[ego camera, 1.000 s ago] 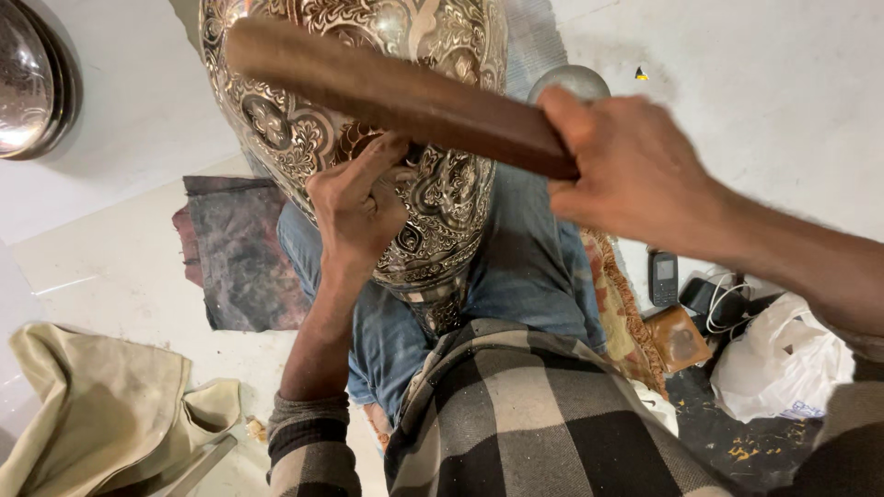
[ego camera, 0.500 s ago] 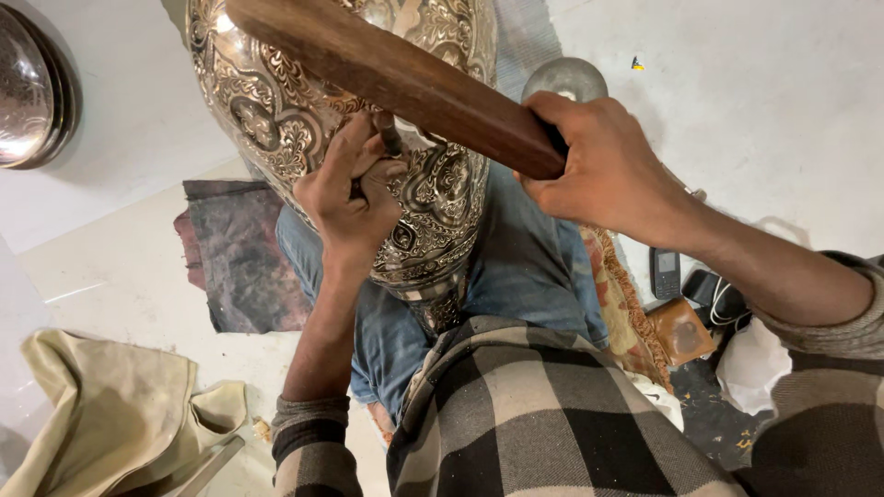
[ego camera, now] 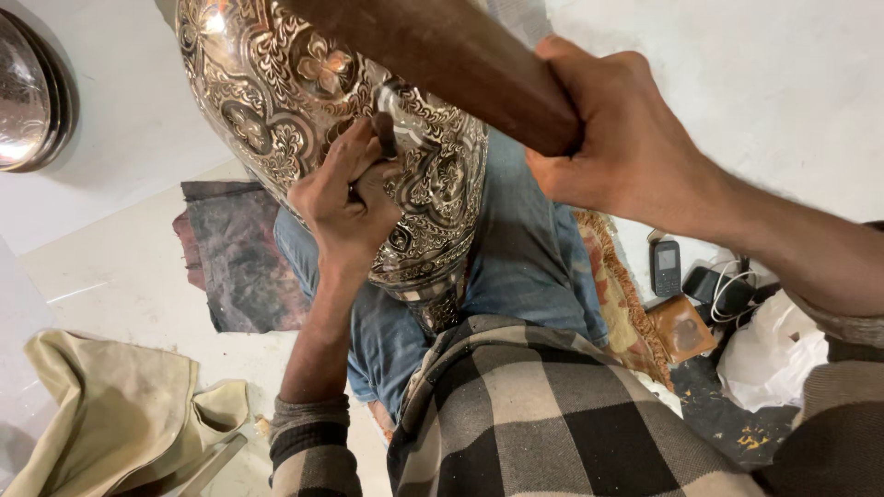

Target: The person sits on the floor with a large embossed metal vase held between the legs and decorates its surface by hand-chasing. They hold a small punch against the raised patterns with one hand and strike it with a wooden mallet held in the other hand, working over different areas of the vase.

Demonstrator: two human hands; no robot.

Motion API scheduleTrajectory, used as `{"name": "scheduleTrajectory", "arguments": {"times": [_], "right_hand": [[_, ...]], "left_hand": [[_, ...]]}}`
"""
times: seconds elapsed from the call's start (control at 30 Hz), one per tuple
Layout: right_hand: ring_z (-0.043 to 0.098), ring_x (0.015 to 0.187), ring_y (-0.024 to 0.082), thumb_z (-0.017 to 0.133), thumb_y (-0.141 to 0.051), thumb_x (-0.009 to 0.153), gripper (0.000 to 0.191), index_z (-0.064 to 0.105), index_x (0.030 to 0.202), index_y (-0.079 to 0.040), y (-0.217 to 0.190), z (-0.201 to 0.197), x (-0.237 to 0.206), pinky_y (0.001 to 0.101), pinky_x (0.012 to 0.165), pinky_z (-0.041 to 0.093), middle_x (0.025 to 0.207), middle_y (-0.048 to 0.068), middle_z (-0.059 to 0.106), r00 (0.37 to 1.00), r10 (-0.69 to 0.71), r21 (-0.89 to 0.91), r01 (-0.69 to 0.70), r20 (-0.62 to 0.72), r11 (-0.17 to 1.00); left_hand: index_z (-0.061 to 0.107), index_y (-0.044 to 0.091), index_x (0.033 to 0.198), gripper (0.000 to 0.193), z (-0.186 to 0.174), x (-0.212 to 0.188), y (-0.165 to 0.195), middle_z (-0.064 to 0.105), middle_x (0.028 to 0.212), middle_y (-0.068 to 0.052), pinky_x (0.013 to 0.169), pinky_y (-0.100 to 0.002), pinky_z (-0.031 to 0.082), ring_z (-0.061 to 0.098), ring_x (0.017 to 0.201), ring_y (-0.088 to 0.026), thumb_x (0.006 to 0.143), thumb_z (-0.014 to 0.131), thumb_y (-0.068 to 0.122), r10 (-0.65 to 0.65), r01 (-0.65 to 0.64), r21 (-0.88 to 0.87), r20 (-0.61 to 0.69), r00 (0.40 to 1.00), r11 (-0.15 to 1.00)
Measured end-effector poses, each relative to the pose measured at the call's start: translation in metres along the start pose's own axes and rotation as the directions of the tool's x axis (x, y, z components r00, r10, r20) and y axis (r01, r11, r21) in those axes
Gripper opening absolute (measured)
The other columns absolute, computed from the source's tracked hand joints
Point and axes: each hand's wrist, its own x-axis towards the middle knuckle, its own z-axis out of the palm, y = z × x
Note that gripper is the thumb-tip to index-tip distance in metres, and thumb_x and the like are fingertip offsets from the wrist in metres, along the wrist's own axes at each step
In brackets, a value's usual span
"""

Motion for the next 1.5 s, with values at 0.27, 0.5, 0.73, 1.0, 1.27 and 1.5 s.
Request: {"name": "scheduleTrajectory", "arguments": {"times": [0.27,0.5,0.73,1.0,1.27,1.5], "right_hand": [[0.064,0.054,0.029,0.072,-0.009,0.075,0.028,0.057,0.096,0.000,0.017,0.023,-0.009,0.0421,0.056,0.048,0.064,0.014,0.060,1.000,0.024,-0.337,-0.024,-0.005,0.941],[0.063,0.060,0.030,0.070,-0.010,0.077,0.033,0.057,0.105,0.001,0.032,0.032,-0.023,0.0416,0.057,0.048,0.069,0.014,0.059,0.997,0.045,-0.203,-0.056,-0.055,0.978],[0.063,0.058,0.025,0.071,-0.013,0.078,0.027,0.058,0.099,-0.001,0.035,0.050,-0.020,0.0414,0.051,0.046,0.069,0.013,0.062,0.989,0.148,-0.079,-0.148,-0.006,0.986],[0.062,0.058,0.028,0.079,-0.016,0.082,0.031,0.062,0.098,0.004,0.046,0.059,-0.024,0.0401,0.054,0.045,0.069,0.019,0.063,0.969,0.245,-0.045,-0.246,-0.025,0.968],[0.069,0.062,0.024,0.080,-0.011,0.078,0.039,0.072,0.114,0.000,0.020,0.045,-0.005,0.0361,0.057,0.049,0.079,0.017,0.073,0.998,-0.046,-0.256,0.033,-0.044,0.966],[0.059,0.053,0.032,0.078,-0.012,0.085,0.023,0.063,0.094,0.004,-0.011,0.035,0.012,0.0416,0.051,0.043,0.067,0.015,0.057,0.999,-0.034,-0.092,0.034,-0.002,0.995]], "left_hand": [[0.067,-0.007,0.129,0.050,-0.012,0.005,0.007,0.077,0.108,-0.017,0.084,-0.028,0.067,0.081,0.096,-0.023,0.084,0.048,-0.020,-0.093,0.104,-0.048,0.181,0.979,0.993],[0.067,-0.005,0.128,0.052,-0.018,0.005,0.001,0.078,0.111,-0.017,0.084,-0.028,0.067,0.081,0.096,-0.023,0.082,0.047,-0.018,-0.035,0.042,-0.021,0.263,0.964,0.999],[0.067,-0.004,0.129,0.052,-0.023,0.000,-0.008,0.077,0.114,-0.020,0.087,-0.033,0.068,0.079,0.104,-0.026,0.082,0.051,-0.017,0.046,-0.050,0.007,0.270,0.962,0.999],[0.064,-0.002,0.132,0.043,-0.007,-0.025,-0.016,0.078,0.112,-0.015,0.083,-0.027,0.067,0.081,0.096,-0.019,0.092,0.053,-0.018,0.011,0.000,0.081,-0.141,0.990,0.997],[0.061,-0.004,0.134,0.035,0.006,-0.039,-0.025,0.077,0.115,-0.011,0.082,-0.025,0.066,0.079,0.100,-0.018,0.102,0.059,-0.015,-0.032,0.027,-0.023,-0.269,0.963,0.999],[0.060,-0.004,0.138,0.039,0.009,-0.042,-0.032,0.075,0.120,-0.016,0.086,-0.028,0.070,0.078,0.100,-0.020,0.102,0.053,-0.018,-0.013,-0.003,-0.057,-0.278,0.961,0.998]]}}
